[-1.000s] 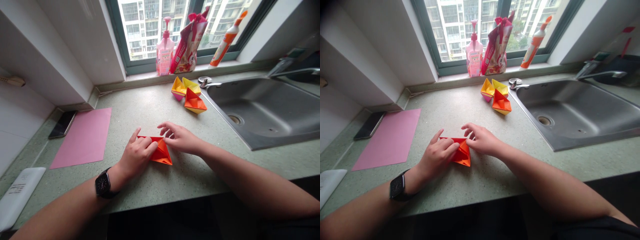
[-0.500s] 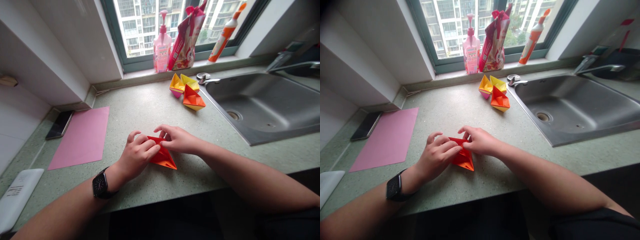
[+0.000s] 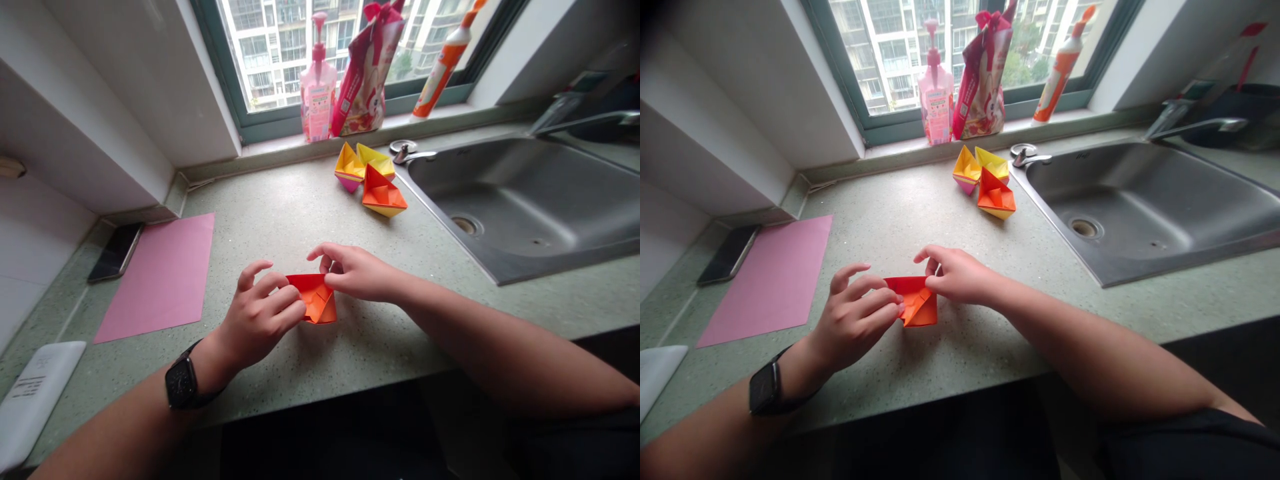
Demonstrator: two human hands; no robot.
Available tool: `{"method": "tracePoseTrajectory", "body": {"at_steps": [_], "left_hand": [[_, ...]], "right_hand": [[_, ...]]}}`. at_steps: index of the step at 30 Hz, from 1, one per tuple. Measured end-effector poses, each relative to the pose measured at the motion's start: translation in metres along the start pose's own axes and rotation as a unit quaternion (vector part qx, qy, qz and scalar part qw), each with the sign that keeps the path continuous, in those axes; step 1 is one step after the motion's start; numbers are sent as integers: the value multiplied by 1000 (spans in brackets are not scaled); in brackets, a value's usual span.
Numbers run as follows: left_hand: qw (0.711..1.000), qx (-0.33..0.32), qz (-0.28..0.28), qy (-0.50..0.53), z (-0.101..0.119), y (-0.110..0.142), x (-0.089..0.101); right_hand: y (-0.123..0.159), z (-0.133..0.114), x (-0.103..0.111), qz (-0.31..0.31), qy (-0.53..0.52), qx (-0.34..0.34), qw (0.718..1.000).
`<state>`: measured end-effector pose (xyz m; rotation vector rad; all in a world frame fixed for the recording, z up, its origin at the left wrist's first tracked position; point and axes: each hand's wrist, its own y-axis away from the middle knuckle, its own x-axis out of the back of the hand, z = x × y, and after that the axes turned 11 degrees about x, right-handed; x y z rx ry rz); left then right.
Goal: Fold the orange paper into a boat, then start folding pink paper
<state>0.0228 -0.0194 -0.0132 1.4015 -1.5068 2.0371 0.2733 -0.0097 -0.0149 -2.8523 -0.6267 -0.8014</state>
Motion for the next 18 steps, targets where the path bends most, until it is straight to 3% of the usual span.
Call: {"method": "tracePoseTrajectory", "body": {"at_steps": [9, 18], "left_hand": [[1000, -26, -9, -14, -2, -1, 0], [996, -19, -55, -70, -1, -1, 1]], "right_hand": [[0, -3, 1, -24, -44, -7, 999], [1, 0, -1, -23, -42, 19, 999]]}}
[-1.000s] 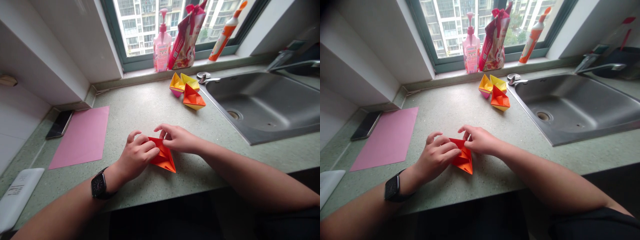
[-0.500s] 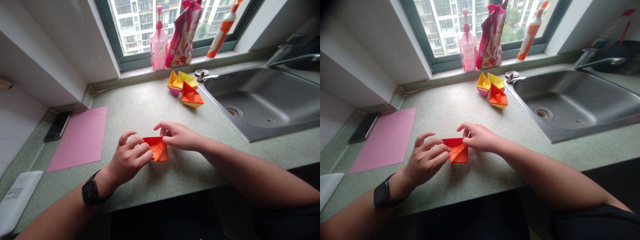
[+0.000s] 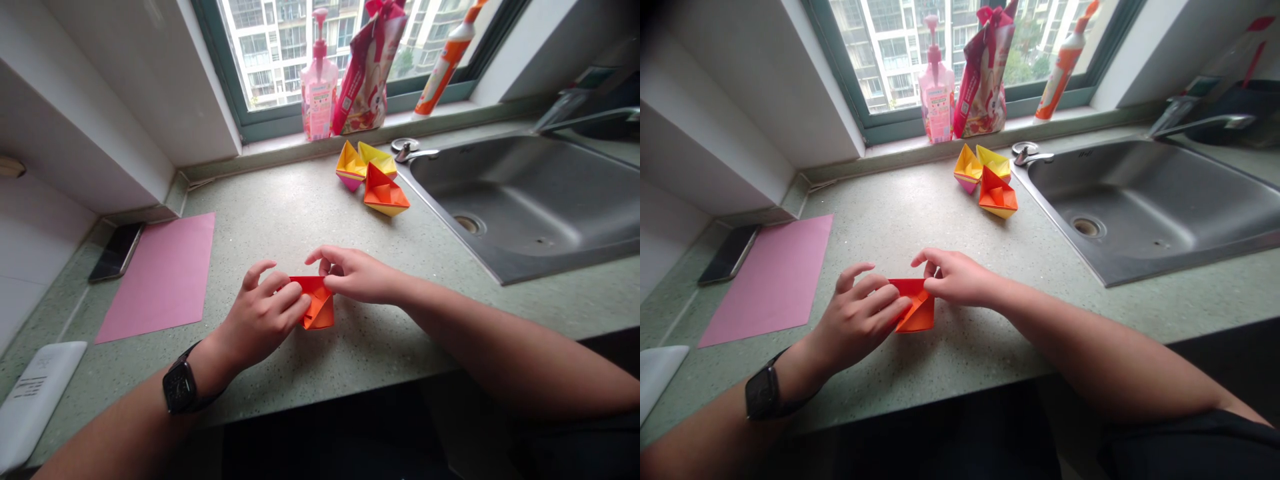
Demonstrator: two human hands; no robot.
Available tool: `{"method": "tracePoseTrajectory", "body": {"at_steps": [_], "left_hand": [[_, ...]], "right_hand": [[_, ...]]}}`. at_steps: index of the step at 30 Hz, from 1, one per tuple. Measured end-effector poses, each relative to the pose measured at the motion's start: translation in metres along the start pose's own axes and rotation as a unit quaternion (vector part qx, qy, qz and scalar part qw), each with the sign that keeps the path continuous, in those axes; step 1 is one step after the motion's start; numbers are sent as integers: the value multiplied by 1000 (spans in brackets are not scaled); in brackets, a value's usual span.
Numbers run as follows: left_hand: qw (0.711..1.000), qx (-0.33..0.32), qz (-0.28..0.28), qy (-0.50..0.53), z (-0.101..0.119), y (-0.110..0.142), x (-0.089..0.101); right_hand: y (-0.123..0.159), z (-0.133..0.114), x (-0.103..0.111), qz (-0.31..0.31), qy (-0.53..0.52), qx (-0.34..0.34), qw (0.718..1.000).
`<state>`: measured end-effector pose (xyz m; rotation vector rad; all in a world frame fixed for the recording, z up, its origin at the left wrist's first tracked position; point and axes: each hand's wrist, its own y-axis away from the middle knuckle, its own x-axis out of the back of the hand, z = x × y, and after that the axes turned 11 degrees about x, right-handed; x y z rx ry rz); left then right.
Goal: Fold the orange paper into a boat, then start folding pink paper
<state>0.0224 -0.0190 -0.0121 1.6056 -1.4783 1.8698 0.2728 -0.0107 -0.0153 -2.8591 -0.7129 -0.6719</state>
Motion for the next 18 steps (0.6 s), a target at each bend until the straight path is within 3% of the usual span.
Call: {"method": "tracePoseTrajectory", "body": {"at_steps": [11, 18], "left_hand": [[1000, 7, -2, 30, -2, 0, -2], [999, 49, 1, 10, -5, 0, -6]], "right_hand": [[2, 1, -3, -9, -73, 65, 995], [4, 6, -3, -33, -97, 64, 993]]}}
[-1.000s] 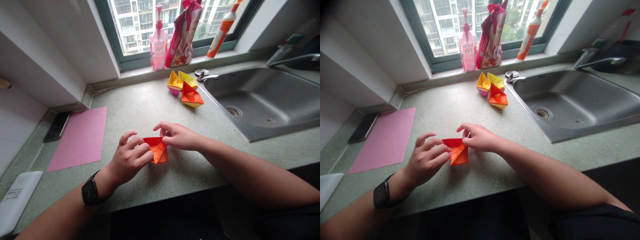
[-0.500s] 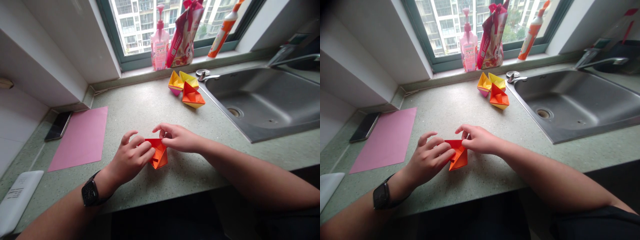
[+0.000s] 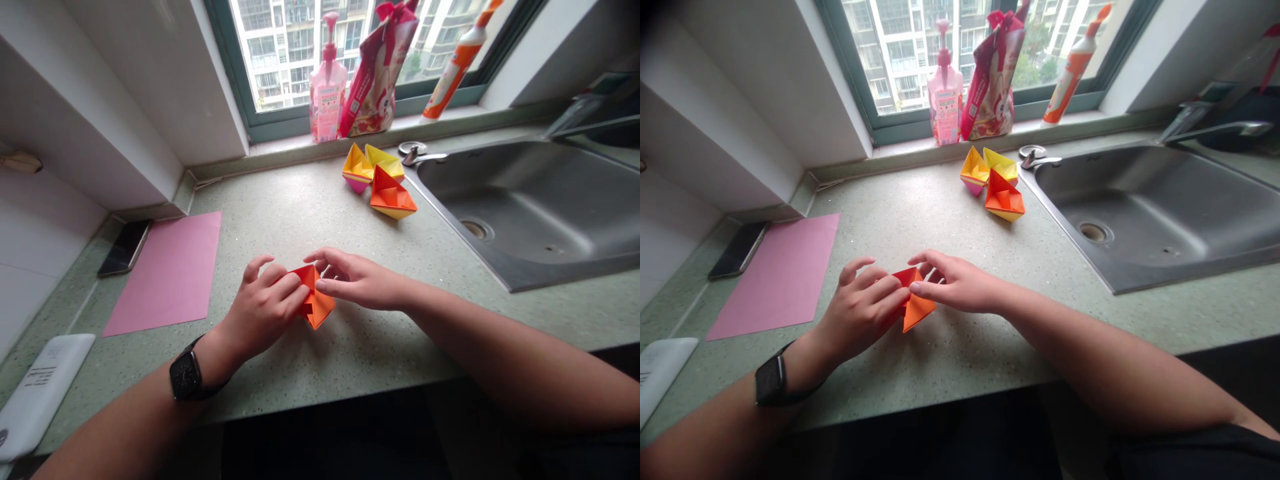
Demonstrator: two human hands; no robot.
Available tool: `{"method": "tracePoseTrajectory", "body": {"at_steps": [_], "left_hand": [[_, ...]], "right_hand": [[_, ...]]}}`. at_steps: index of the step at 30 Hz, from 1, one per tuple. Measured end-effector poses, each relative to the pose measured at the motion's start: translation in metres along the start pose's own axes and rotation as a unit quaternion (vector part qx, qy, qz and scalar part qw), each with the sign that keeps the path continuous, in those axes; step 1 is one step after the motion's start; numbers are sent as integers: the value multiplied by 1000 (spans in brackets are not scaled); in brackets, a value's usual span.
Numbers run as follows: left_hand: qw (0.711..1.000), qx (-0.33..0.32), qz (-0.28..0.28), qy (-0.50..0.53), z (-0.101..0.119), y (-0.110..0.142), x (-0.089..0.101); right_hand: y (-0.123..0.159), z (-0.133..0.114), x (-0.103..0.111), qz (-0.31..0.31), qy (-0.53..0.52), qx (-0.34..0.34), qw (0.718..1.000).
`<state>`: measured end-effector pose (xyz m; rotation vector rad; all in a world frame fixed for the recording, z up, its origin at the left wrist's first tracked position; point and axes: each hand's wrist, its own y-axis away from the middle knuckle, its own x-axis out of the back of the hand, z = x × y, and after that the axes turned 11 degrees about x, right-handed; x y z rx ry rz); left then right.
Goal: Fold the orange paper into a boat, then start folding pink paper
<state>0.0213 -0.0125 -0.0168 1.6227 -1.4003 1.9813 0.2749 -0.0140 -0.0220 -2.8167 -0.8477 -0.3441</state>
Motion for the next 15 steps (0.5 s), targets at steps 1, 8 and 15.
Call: {"method": "tracePoseTrajectory", "body": {"at_steps": [1, 8, 15], "left_hand": [[1000, 13, 3, -3, -1, 0, -1], [994, 99, 15, 52, -15, 2, -8], [975, 134, 9, 178, -19, 5, -15]], "right_hand": [[0, 1, 1, -9, -5, 9, 1000], [2, 17, -3, 9, 88, 165, 982], [2, 13, -6, 46, 157, 224, 961]]}}
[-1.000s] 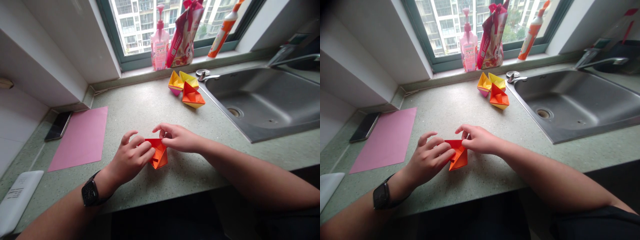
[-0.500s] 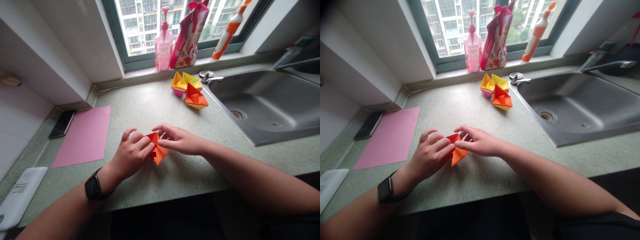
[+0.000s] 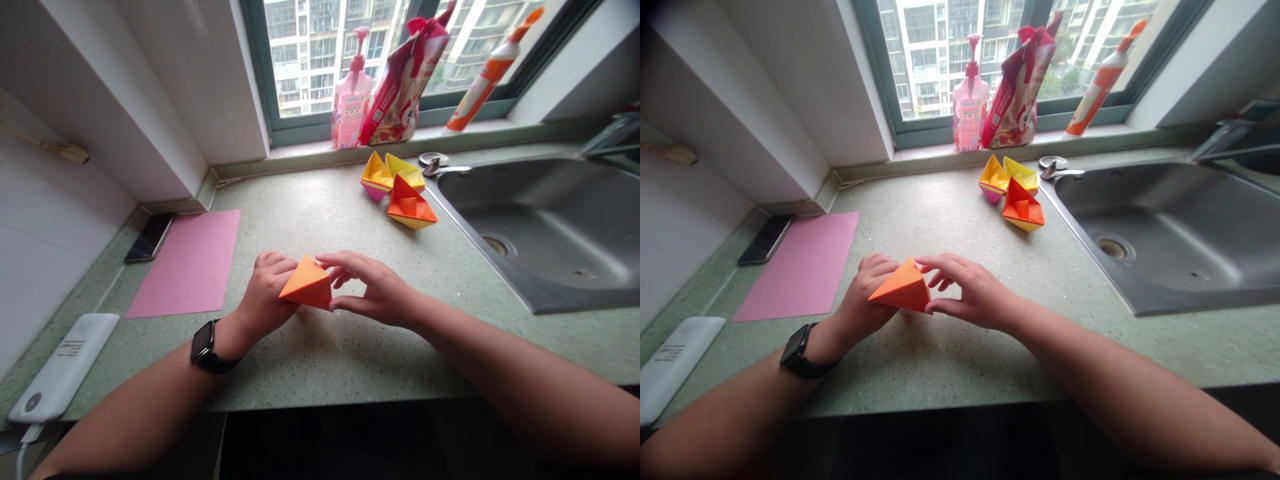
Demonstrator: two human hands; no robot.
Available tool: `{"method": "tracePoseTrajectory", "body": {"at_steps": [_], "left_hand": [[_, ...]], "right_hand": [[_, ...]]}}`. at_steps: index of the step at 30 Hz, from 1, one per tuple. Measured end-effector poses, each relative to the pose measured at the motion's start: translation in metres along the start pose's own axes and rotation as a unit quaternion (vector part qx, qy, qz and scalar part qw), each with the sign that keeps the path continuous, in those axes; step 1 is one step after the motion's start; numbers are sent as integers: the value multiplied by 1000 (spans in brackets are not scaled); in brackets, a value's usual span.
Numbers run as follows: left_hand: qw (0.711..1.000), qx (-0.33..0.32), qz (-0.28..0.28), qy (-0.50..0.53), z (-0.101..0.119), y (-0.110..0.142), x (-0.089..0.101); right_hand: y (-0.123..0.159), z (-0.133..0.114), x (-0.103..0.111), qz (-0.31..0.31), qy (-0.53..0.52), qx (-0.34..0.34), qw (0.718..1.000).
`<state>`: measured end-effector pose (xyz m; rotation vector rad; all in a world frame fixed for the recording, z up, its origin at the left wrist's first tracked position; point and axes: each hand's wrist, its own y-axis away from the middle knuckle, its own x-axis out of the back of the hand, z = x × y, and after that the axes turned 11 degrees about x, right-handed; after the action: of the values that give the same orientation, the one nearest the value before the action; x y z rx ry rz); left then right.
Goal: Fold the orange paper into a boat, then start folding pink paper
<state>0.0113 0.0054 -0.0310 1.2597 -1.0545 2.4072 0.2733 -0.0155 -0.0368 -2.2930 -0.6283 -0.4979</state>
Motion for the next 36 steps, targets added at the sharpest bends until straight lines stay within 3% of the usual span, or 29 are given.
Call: {"method": "tracePoseTrajectory", "body": {"at_steps": [15, 25, 31, 36], "left_hand": [[983, 91, 4, 160, 3, 1, -3], [975, 89, 31, 200, 21, -2, -3], [964, 113, -20, 239, 22, 0, -3], [946, 166, -29, 278, 20, 1, -2]], "right_hand": [[-2, -2, -2, 23, -67, 13, 997], [-4, -7, -17, 27, 40, 61, 997], [-5, -10, -20, 69, 57, 52, 995], [-6, -9, -19, 99, 70, 57, 991]]}}
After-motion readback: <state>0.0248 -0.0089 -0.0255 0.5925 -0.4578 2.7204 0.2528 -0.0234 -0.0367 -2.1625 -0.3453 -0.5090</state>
